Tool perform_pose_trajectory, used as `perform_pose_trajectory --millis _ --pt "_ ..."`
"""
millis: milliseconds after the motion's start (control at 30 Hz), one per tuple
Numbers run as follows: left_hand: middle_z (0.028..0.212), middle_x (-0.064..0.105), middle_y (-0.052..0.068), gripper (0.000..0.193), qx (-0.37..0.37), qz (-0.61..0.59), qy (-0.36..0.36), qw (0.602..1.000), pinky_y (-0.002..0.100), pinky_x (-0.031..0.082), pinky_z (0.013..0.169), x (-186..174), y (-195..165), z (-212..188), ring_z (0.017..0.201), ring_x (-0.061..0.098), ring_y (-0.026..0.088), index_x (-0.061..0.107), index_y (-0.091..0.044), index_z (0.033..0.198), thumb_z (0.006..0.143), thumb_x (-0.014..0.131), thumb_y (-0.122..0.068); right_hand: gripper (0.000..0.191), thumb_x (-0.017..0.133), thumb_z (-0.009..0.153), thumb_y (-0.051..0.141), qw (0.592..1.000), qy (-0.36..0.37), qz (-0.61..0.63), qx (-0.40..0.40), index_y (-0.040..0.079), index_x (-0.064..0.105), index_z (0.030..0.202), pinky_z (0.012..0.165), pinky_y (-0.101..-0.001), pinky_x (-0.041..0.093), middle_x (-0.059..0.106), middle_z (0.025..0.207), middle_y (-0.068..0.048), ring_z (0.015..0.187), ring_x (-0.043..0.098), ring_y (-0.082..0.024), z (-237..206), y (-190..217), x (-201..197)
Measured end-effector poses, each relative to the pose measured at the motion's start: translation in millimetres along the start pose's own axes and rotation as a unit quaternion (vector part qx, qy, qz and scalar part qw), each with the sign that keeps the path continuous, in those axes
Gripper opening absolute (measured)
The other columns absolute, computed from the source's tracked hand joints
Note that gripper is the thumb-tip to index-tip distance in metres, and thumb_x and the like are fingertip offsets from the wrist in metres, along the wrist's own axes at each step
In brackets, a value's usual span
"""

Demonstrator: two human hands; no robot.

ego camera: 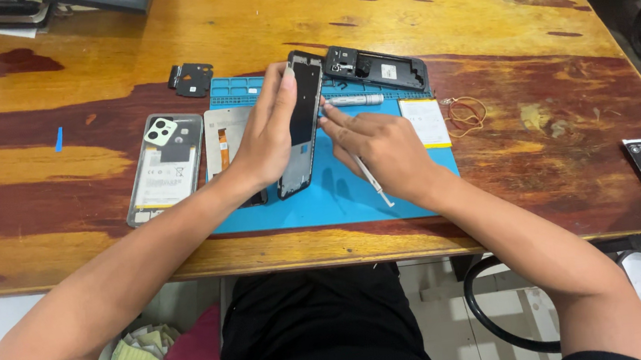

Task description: The person repairs a disassembled smartphone on a blue mat, holding the chassis while prying at internal components with a metal tool and unscrewing parts with a screwdriver. They then brush dust from the internals with a brush and continue working on the board and battery area by hand.

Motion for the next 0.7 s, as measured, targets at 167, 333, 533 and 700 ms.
perform_pose_trajectory --millis 167,333,533,700 --pt "0.107 0.059 0.007 0.048 -0.052 -0.028 -0.032 0.998 0.029 0.052 0.089 -4.0 11.6 5.3 0.098 0.058 0.013 0.049 -0.008 0.124 0.114 0.027 -0.049 0.034 0.075 0.083 0.006 0.998 0.059 0.027 -0.010 -0.002 0.073 0.116 0.074 -0.0408 0.057 0.071 0.126 -0.021 0.080 0.071 -0.029 -3.8 7.0 8.4" --pt "0.096 0.060 0.007 0.049 -0.151 -0.073 -0.081 0.982 0.031 0.056 0.073 -6.0 24.3 8.2 0.078 0.063 0.015 0.046 -0.013 0.120 0.107 0.027 -0.056 0.035 0.073 0.081 0.006 0.992 0.105 0.070 -0.018 -0.002 0.073 0.115 0.070 -0.0429 0.056 0.071 0.122 -0.022 0.079 0.071 -0.031 -5.3 12.0 10.2" --pt "0.095 0.064 0.007 0.053 -0.186 -0.081 -0.104 0.974 0.032 0.059 0.071 -9.9 31.3 11.7 0.076 0.066 0.015 0.047 -0.016 0.121 0.103 0.027 -0.062 0.028 0.072 0.088 0.007 0.981 0.165 0.105 0.004 0.000 0.075 0.114 0.071 -0.0448 0.054 0.073 0.095 -0.018 0.078 0.070 -0.032 -5.8 15.9 7.7" --pt "0.094 0.063 0.007 0.054 -0.175 -0.078 -0.103 0.976 0.032 0.058 0.071 -9.9 29.0 11.3 0.075 0.066 0.016 0.047 -0.015 0.121 0.104 0.027 -0.063 0.029 0.072 0.083 0.006 0.987 0.133 0.091 -0.006 -0.003 0.074 0.111 0.068 -0.0447 0.054 0.074 0.108 -0.021 0.076 0.069 -0.033 -2.9 18.5 7.3"
Point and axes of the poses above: each hand's wrist, its own z-axis towards the middle knuckle, its own x-axis out of the palm, y = z × x, the point moved 1 cm from there along z, towards the middle knuckle
